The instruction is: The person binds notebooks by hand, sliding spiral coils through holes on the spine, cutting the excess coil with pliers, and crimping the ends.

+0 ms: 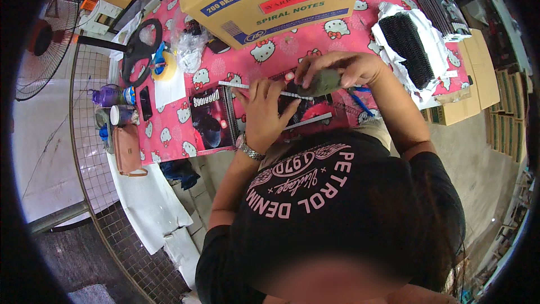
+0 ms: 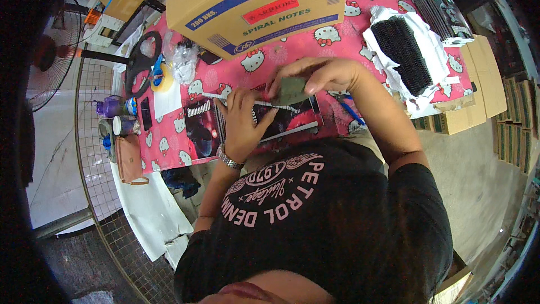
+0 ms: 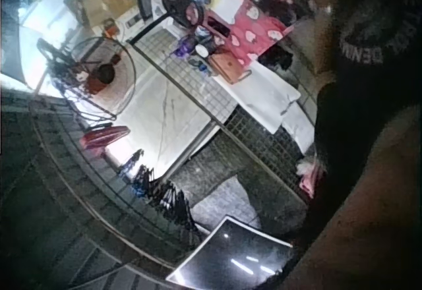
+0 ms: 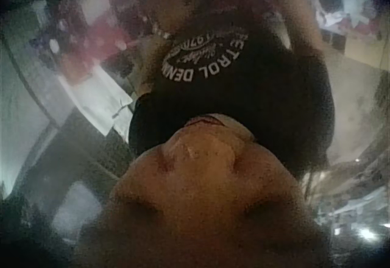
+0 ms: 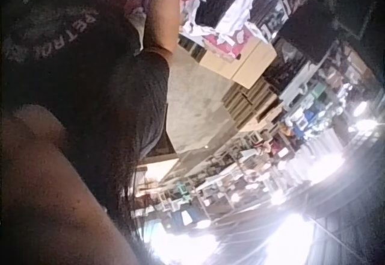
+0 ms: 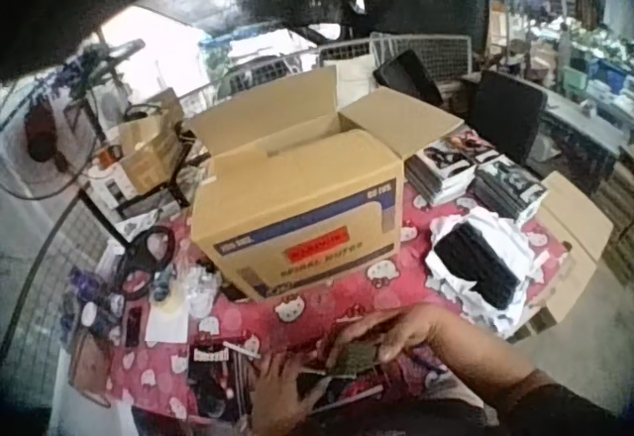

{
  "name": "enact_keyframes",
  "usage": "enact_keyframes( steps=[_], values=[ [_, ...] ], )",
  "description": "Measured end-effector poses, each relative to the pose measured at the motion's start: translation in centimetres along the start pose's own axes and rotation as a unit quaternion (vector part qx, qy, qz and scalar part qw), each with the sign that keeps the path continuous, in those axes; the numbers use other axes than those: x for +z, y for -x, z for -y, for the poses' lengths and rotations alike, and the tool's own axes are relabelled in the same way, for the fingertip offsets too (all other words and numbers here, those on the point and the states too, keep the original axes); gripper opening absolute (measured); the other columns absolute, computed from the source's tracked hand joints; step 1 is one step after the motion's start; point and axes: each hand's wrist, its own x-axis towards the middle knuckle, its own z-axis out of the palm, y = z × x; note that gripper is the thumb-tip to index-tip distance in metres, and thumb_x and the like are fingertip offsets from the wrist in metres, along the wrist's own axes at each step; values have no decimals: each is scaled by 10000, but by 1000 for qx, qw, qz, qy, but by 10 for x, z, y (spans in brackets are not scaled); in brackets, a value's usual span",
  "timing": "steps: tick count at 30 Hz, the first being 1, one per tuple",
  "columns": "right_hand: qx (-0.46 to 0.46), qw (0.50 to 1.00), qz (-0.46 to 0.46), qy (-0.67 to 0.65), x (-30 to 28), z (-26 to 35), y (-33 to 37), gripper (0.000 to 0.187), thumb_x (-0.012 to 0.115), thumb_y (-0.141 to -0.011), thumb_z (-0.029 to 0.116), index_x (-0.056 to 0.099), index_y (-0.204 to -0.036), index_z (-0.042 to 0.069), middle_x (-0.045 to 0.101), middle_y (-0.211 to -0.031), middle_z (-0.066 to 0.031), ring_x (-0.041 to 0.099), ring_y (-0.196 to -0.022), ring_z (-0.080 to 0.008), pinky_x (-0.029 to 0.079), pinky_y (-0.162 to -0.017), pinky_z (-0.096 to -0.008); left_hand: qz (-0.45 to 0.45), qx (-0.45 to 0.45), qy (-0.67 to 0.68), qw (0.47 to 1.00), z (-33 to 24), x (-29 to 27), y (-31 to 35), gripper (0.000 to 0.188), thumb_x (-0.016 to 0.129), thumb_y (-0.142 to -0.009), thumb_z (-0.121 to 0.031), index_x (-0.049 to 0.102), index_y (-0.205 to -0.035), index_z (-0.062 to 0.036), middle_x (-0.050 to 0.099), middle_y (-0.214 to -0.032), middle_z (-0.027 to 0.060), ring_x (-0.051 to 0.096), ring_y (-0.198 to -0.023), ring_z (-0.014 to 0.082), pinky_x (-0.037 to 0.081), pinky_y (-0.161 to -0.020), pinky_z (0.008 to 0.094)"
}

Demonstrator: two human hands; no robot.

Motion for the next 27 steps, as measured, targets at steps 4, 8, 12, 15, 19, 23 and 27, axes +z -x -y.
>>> enact_keyframes(
  steps=[4,8,12,15,19,23,27],
  values=[
    [21,996,-50,65,-1,-6,-6,547,739,-774,279,613,-1224,-7,597,-1203,-106,555,-1124,-210,409,-989,-316,-5,6,-6,1000,0,-1,-3,457,723,-813,-380,556,-1120,-86,541,-1181,99,449,-1226,333,124,-1059,719],
    [67,994,-27,84,2,1,-9,573,759,-758,290,610,-1224,-8,598,-1195,-129,555,-1143,-233,407,-1005,-334,-2,0,-1,1000,2,1,-2,447,722,-812,-380,559,-1114,-94,541,-1161,98,459,-1211,330,128,-1055,722],
    [-90,969,42,-225,6,3,-9,526,757,-750,251,640,-1208,22,577,-1236,-142,492,-1247,-297,382,-1036,-386,4,0,-1,1000,5,1,1,424,727,-802,-355,570,-1096,-94,539,-1141,97,458,-1207,327,117,-1056,727],
    [27,996,4,88,-3,-2,-19,485,738,-780,217,637,-1207,11,569,-1243,-141,499,-1235,-294,371,-1049,-379,-21,3,7,1000,2,-4,-6,405,750,-757,-313,594,-1053,-85,533,-1110,95,466,-1165,327,206,-1062,648],
    [12,999,3,-42,-4,-1,-23,496,734,-793,217,620,-1239,32,570,-1231,-121,517,-1200,-253,395,-1026,-358,-57,4,-2,998,31,-9,-10,355,773,-675,-205,626,-971,-78,528,-1052,96,479,-1053,317,366,-928,445],
    [33,999,-14,-39,-1,-4,-36,526,728,-780,270,618,-1220,2,563,-1260,-126,520,-1194,-248,384,-1031,-350,-38,-22,13,999,55,-13,-9,368,801,-658,-239,639,-970,-132,526,-1089,59,467,-1111,295,317,-1003,531],
    [49,998,-18,46,2,4,-39,532,736,-769,273,623,-1211,0,572,-1239,-122,520,-1189,-253,380,-1030,-348,-49,-13,42,998,56,-12,-11,362,802,-666,-254,639,-965,-130,541,-1046,55,469,-1084,294,342,-945,483]
  ],
)
